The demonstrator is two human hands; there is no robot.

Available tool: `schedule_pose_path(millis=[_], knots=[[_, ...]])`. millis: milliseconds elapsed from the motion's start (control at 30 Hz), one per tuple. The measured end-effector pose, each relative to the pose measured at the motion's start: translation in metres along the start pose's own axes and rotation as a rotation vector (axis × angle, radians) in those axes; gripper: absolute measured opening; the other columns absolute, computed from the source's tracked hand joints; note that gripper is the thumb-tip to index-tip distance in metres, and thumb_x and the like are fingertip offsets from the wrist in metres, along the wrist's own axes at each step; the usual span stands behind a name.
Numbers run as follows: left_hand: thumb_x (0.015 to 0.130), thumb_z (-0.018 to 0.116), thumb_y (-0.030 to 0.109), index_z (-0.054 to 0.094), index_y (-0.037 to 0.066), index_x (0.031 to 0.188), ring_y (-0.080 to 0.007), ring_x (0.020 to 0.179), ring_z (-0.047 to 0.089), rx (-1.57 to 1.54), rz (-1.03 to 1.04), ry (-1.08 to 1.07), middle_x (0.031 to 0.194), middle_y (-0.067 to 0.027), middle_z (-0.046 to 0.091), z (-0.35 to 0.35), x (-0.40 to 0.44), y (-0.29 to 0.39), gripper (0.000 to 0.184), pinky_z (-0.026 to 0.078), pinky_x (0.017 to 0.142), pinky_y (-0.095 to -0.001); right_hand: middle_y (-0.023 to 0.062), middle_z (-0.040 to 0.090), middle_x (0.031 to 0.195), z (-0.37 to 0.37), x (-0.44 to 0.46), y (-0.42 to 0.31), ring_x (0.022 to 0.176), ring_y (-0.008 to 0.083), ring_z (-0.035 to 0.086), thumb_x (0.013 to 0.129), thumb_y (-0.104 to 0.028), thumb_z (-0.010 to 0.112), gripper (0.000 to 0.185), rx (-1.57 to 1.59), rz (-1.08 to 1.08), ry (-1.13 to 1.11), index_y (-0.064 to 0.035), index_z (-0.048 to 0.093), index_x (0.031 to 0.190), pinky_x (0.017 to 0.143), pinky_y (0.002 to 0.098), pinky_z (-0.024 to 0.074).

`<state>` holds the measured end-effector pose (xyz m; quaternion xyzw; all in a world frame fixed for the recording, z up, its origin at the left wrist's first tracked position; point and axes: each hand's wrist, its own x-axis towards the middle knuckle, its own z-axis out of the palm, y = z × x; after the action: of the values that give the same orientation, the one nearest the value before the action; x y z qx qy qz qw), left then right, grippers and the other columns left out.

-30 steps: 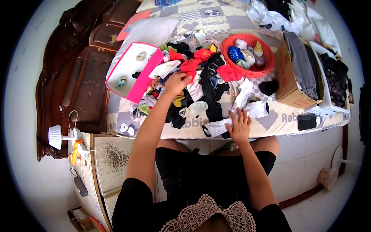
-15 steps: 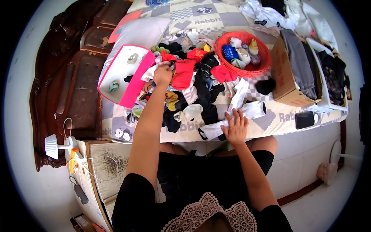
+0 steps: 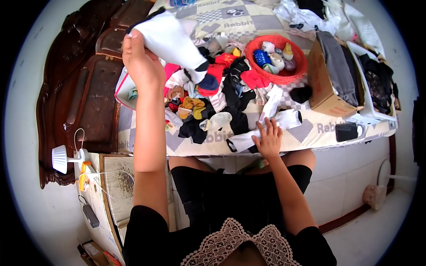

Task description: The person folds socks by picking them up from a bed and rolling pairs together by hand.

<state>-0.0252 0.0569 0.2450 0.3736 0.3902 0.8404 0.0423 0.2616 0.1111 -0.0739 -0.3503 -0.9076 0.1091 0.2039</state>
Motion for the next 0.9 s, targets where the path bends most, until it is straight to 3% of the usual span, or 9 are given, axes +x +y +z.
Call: schedule_pose_path(millis=[133, 233, 333, 367, 433, 533, 633, 733, 900], knots=[[0.093, 0.050, 0.020, 0.055, 0.004, 0.090, -0.0077, 0.076, 0.057, 0.015, -0.299, -0.117, 0.085, -0.0012, 0.061, 0.031, -0.061, 0.017, 0.017, 0.044, 0.069, -0.0217, 0.0108, 0.040, 0.132, 0.003, -0.004, 0.012, 0.127, 0.0319, 0.030, 0.074, -0.046, 0.063, 0.062, 0.148, -0.039, 0.057, -0.0167, 0.048, 0.126, 0.099, 0.0498, 0.0231], [0.092, 0.052, 0.019, 0.056, 0.005, 0.088, -0.0040, 0.069, 0.054, 0.106, -0.557, -0.175, 0.079, 0.0023, 0.059, 0.034, -0.117, 0.008, 0.015, 0.041, 0.061, -0.0192, 0.0158, 0.038, 0.132, -0.034, 0.003, 0.000, 0.127, 0.0341, 0.030, 0.067, -0.032, 0.075, 0.082, 0.798, 0.094, 0.152, -0.0056, 0.035, 0.134, 0.105, 0.0423, 0.0228], [0.092, 0.054, 0.020, 0.056, 0.006, 0.084, -0.0002, 0.065, 0.045, 0.152, -0.711, -0.410, 0.073, 0.0056, 0.054, 0.025, -0.172, -0.017, 0.016, 0.036, 0.058, -0.0166, 0.0160, 0.030, 0.139, -0.090, 0.000, -0.033, 0.129, 0.0266, 0.028, 0.066, -0.025, 0.078, 0.091, 1.182, 0.001, 0.051, -0.0023, 0.027, 0.137, 0.107, 0.0349, 0.0201], [0.092, 0.054, 0.021, 0.055, 0.006, 0.083, 0.0005, 0.064, 0.043, 0.169, -0.735, -0.486, 0.071, 0.0067, 0.052, 0.029, -0.189, -0.024, 0.017, 0.035, 0.058, -0.0163, 0.0129, 0.044, 0.129, -0.081, -0.008, -0.040, 0.116, 0.0217, 0.044, 0.072, -0.022, 0.076, 0.074, 1.232, 0.078, 0.054, 0.0003, 0.037, 0.131, 0.099, 0.0321, 0.0329], [0.092, 0.053, 0.023, 0.055, 0.005, 0.086, 0.0008, 0.069, 0.042, 0.140, -0.756, -0.595, 0.074, 0.0055, 0.051, 0.021, -0.216, -0.049, 0.020, 0.035, 0.059, -0.0167, 0.0071, 0.059, 0.108, -0.093, -0.011, -0.043, 0.095, 0.0152, 0.056, 0.080, -0.022, 0.070, 0.049, 1.460, 0.256, -0.266, 0.0021, 0.051, 0.119, 0.083, 0.0263, 0.0436], [0.094, 0.047, 0.033, 0.050, 0.003, 0.109, -0.0039, 0.076, 0.045, -0.032, -0.871, -0.535, 0.089, 0.0014, 0.052, 0.023, -0.258, -0.069, 0.033, 0.038, 0.065, -0.0194, 0.0028, 0.064, 0.094, -0.099, -0.019, -0.044, 0.081, 0.0101, 0.059, 0.086, -0.022, 0.064, 0.031, 1.602, 0.462, -0.082, 0.0012, 0.060, 0.106, 0.071, 0.0236, 0.0466], [0.089, 0.053, 0.040, 0.045, 0.002, 0.122, -0.0083, 0.086, 0.050, -0.155, -0.976, -0.752, 0.099, -0.0029, 0.055, 0.006, -0.290, -0.080, 0.051, 0.042, 0.070, -0.0235, 0.0084, 0.065, 0.092, -0.116, -0.020, -0.030, 0.080, 0.0144, 0.061, 0.089, -0.023, 0.057, 0.028, 1.789, 0.548, 0.141, 0.0010, 0.059, 0.103, 0.072, 0.0277, 0.0491], [0.076, 0.071, 0.031, 0.053, -0.003, 0.115, -0.0122, 0.087, 0.055, 0.318, -1.171, -1.109, 0.098, -0.0040, 0.060, -0.011, -0.303, -0.076, 0.055, 0.043, 0.077, -0.0264, 0.0201, 0.063, 0.097, -0.138, -0.016, -0.008, 0.078, 0.0267, 0.064, 0.091, -0.023, 0.052, 0.033, 1.863, 0.682, 0.282, 0.0051, 0.052, 0.109, 0.071, 0.0380, 0.0528], [0.073, 0.071, 0.031, 0.054, -0.004, 0.110, -0.0174, 0.086, 0.057, 0.544, -1.060, -1.087, 0.095, -0.0117, 0.062, -0.035, -0.319, -0.080, 0.053, 0.043, 0.077, -0.0286, 0.0250, 0.059, 0.104, -0.156, -0.014, 0.025, 0.088, 0.0336, 0.061, 0.092, -0.025, 0.050, 0.042, 1.851, 0.691, 0.482, 0.0070, 0.043, 0.118, 0.081, 0.0429, 0.0493]])
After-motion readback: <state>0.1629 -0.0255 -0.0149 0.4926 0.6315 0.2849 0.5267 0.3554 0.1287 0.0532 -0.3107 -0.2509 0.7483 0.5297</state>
